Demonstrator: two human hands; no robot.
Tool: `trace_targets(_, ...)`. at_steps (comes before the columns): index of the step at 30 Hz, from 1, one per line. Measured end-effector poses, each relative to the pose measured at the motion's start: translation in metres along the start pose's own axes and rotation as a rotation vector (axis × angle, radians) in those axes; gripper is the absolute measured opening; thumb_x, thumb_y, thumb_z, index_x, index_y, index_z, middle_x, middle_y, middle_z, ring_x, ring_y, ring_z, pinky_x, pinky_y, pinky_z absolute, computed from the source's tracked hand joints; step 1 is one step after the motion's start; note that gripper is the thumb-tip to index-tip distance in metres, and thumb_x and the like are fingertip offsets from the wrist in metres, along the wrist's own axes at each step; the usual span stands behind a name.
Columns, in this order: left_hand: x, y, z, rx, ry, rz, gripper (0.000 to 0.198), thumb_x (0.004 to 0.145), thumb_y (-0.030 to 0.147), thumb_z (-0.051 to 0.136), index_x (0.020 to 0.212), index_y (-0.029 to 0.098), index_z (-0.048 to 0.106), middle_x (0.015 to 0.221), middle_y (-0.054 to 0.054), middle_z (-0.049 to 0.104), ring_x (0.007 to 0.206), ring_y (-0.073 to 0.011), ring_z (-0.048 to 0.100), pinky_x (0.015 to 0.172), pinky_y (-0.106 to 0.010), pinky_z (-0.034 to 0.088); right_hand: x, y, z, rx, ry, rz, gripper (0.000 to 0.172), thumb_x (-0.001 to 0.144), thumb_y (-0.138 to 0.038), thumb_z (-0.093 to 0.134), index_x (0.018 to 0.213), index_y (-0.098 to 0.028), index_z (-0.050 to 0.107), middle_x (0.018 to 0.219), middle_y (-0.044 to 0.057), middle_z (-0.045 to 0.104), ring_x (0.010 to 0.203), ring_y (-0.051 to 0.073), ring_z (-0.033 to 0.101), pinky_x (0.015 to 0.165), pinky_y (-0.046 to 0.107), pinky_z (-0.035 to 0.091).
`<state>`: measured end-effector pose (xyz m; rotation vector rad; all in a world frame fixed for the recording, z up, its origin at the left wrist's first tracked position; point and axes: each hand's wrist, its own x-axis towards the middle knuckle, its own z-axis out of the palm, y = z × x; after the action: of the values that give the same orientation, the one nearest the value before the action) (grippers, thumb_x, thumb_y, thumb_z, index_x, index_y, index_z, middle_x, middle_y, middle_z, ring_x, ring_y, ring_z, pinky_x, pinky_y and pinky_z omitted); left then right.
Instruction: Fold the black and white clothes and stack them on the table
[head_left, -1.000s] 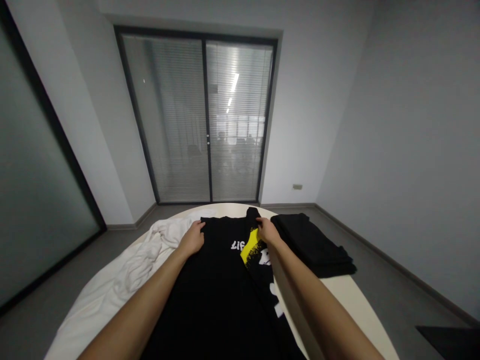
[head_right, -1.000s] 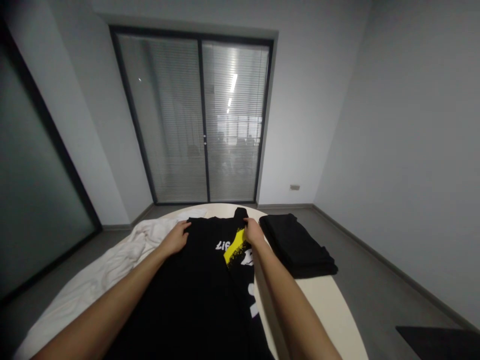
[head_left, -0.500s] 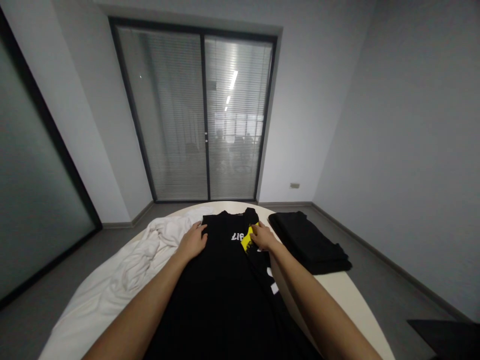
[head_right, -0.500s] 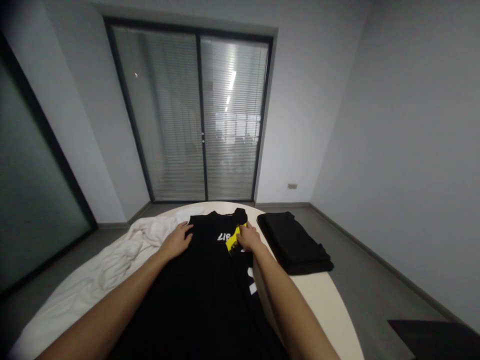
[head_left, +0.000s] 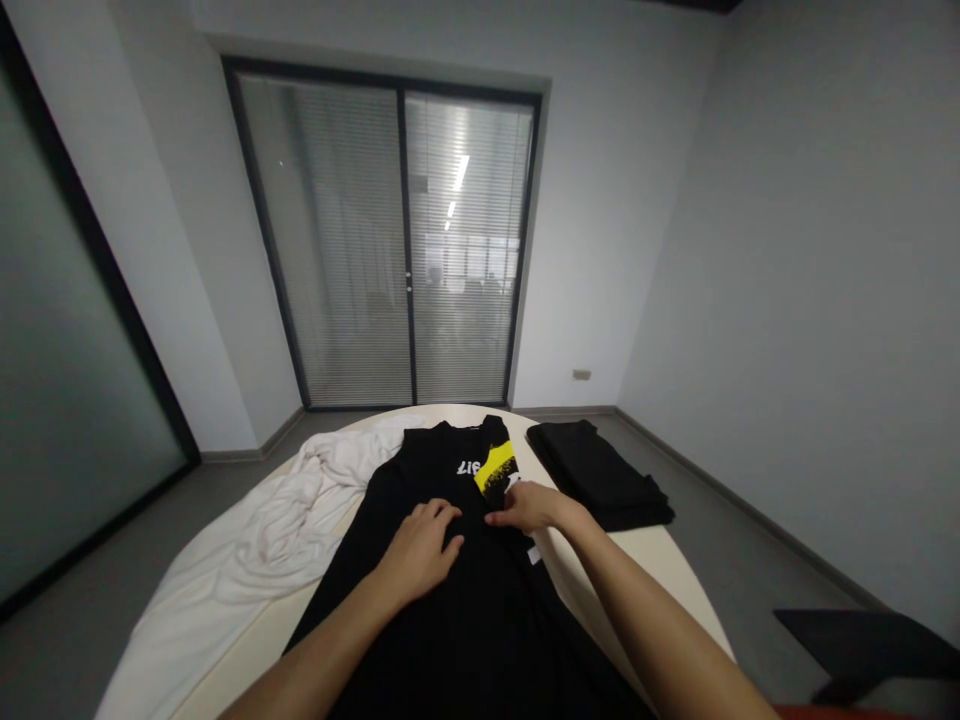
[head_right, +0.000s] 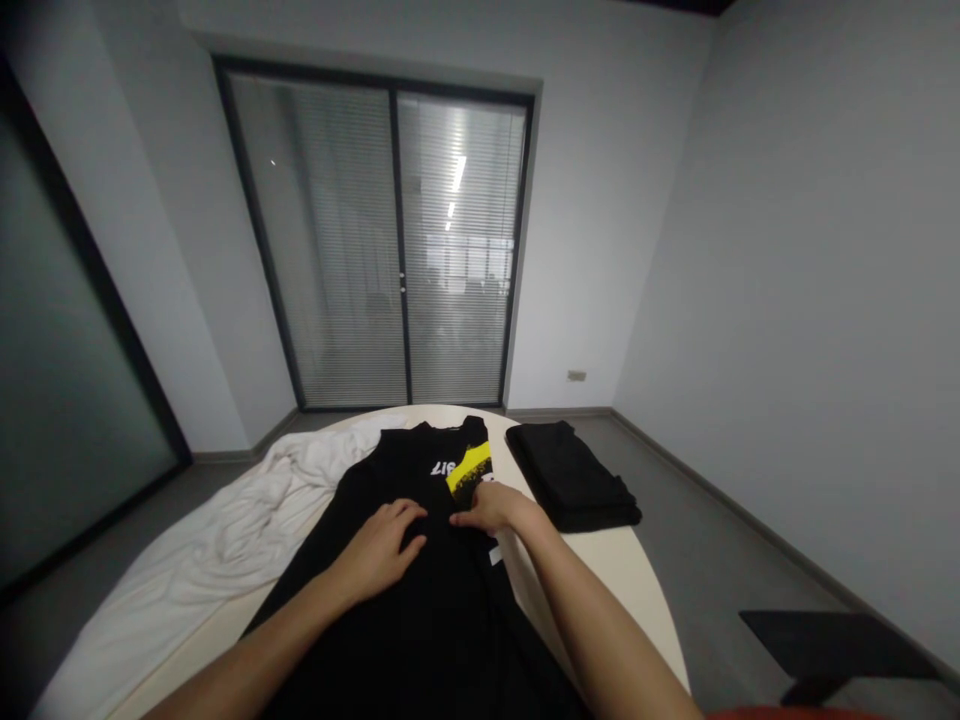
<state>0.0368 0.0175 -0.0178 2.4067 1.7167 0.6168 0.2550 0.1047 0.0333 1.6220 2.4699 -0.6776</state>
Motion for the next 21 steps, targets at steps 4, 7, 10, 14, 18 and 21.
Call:
trace_targets(4,-0.021,0.009,0.013,-0.020,-0.050,0.048,0.037,0.091,0.032,0.054,0.127,0.024,0.062,0.141,-0.008,0.055,0.135,-0.0300,0.044,0.113,-0.046,0.036,-0.040,-0.006,0.000,0.016,-0.242,0.009,0.037,0.074,-0.052,0.070,0.062,-0.017,0.065,0.057,0.002,0.061,0.056,0.016,0.058,0.056,0.025,0.041)
trace_targets(7,-0.030,0.006,0.020,-0.021,-0.053,0.063,0.039,0.096,0.035,0.048,0.132,0.026,0.059,0.149,-0.006,0.048,0.143,-0.0300,0.034,0.117,-0.050,0.029,-0.058,-0.006,0.005,-0.058,-0.256,-0.008,0.033,0.074,-0.045,0.071,0.061,-0.017,0.061,0.054,-0.001,0.057,0.054,0.014,0.055,0.054,0.025,0.038)
trace_targets(10,-0.033,0.004,0.019,-0.032,-0.076,0.072,0.042,0.096,0.037,0.048,0.137,0.027,0.055,0.152,-0.006,0.045,0.146,-0.0296,0.030,0.118,-0.051,0.028,-0.067,0.001,0.009,-0.027,-0.212,-0.118,0.030,0.079,-0.045,0.067,0.069,-0.017,0.062,0.054,-0.002,0.055,0.053,0.013,0.052,0.052,0.024,0.037)
trace_targets(14,-0.031,0.009,0.014,-0.014,-0.115,0.047,0.044,0.096,0.036,0.049,0.137,0.024,0.055,0.154,-0.007,0.043,0.146,-0.0310,0.029,0.119,-0.052,0.027,-0.069,0.013,0.013,0.367,-0.295,-0.208,0.046,0.078,-0.048,0.071,0.109,-0.016,0.059,0.064,-0.006,0.053,0.051,0.010,0.051,0.048,0.020,0.041)
trace_targets(18,-0.029,0.010,0.015,-0.016,-0.103,0.049,0.045,0.094,0.035,0.050,0.137,0.023,0.053,0.153,-0.008,0.043,0.146,-0.0312,0.029,0.119,-0.053,0.027,-0.069,0.015,0.017,0.622,-0.470,-0.258,0.096,0.065,-0.047,0.085,0.144,-0.022,0.037,0.074,-0.008,0.054,0.054,0.007,0.054,0.049,0.016,0.048)
trace_targets(21,-0.028,0.007,0.020,-0.036,-0.085,0.064,0.048,0.094,0.033,0.052,0.139,0.020,0.049,0.152,-0.010,0.045,0.146,-0.0302,0.030,0.118,-0.054,0.028,-0.067,0.009,0.022,0.657,-0.602,-0.269,0.125,0.053,-0.039,0.093,0.154,-0.028,0.021,0.084,-0.006,0.058,0.056,0.006,0.057,0.049,0.014,0.050)
